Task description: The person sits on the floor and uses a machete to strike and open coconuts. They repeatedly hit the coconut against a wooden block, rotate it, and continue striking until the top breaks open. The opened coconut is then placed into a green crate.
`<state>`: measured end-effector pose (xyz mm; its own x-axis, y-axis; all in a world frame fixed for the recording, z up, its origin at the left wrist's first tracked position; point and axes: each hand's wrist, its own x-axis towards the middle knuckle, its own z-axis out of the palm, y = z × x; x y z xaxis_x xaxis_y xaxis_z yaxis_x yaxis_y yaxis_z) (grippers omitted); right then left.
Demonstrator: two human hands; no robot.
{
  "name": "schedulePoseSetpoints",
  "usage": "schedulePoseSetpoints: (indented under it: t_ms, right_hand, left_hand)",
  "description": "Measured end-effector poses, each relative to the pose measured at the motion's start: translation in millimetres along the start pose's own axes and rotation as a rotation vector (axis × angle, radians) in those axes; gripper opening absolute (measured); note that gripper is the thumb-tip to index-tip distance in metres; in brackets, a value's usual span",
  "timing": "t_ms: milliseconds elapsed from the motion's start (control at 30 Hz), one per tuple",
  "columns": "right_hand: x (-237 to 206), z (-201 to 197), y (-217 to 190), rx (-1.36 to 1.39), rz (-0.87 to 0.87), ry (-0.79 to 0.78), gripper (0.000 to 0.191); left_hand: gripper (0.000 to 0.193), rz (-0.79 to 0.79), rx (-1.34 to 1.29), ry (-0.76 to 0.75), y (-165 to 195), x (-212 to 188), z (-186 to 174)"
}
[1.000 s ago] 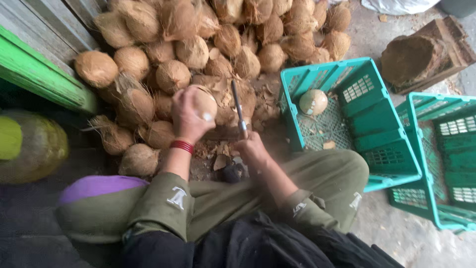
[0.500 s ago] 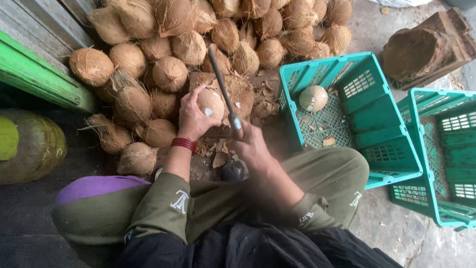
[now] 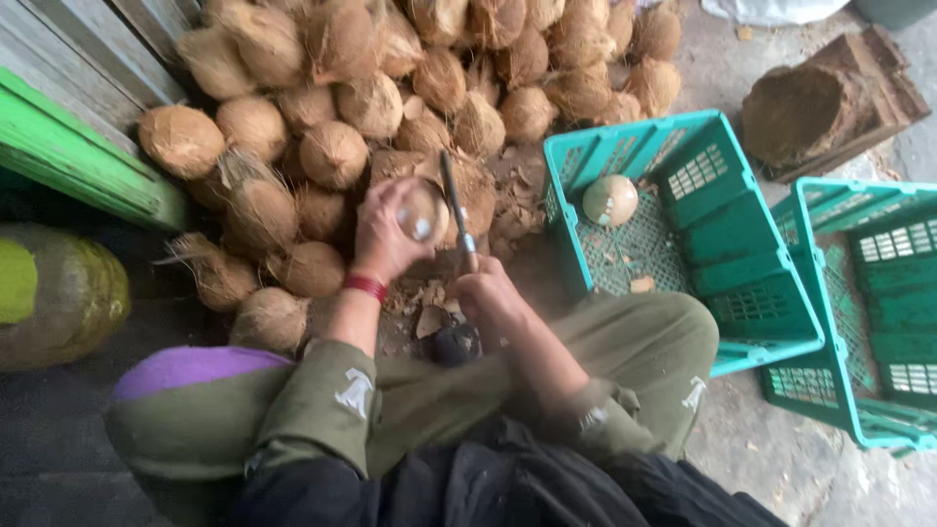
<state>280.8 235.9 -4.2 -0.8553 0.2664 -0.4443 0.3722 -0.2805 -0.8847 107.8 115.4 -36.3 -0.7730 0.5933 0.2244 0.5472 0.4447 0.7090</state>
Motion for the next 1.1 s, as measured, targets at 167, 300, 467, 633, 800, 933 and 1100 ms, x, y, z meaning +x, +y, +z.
schedulePoseSetpoints:
  t_ms: [167, 300, 467, 633, 800, 933, 1100]
  right_hand:
    - [-19.9, -3.5, -9.3, 0.054, -0.252, 0.060, 0.017]
    - [-0.2, -8.6, 15.2, -0.020, -0.376, 0.124, 0.018]
    - [21.7, -18.8, 46.4, 0.318, 0.208, 0.102, 0.023]
    - [16.0, -16.7, 54.8, 0.168, 0.074, 0.096, 0.017]
    - [14.4, -14.2, 47.0, 0.137, 0.100, 0.141, 0.013]
    - [20.6, -16.9, 40.8, 0.106, 0.015, 0.141, 0.016]
    - [31.0, -28.7, 40.8, -0.469, -0.083, 0.398, 0.023]
  left_hand:
    - [0.107, 0.021, 0.093, 0.014, 16.6, -7.7, -1.5]
    - [0.112, -0.005, 0.086, -0.011, 21.4, -3.5, -5.6]
    - [0.111, 0.094, 0.033, -0.065, 16.2, -1.4, -12.0]
    - [0.112, -0.153, -0.161, -0.063, 4.5, -1.3, -17.7]
    - [0.106, -0.292, -0.665, 0.031, -26.3, -16.2, -34.7]
    - [0.112, -0.540, -1.260, 0.131, -45.4, -36.4, -35.7]
    - [0.107, -0.606, -1.590, 0.178, -46.4, -44.3, -21.4]
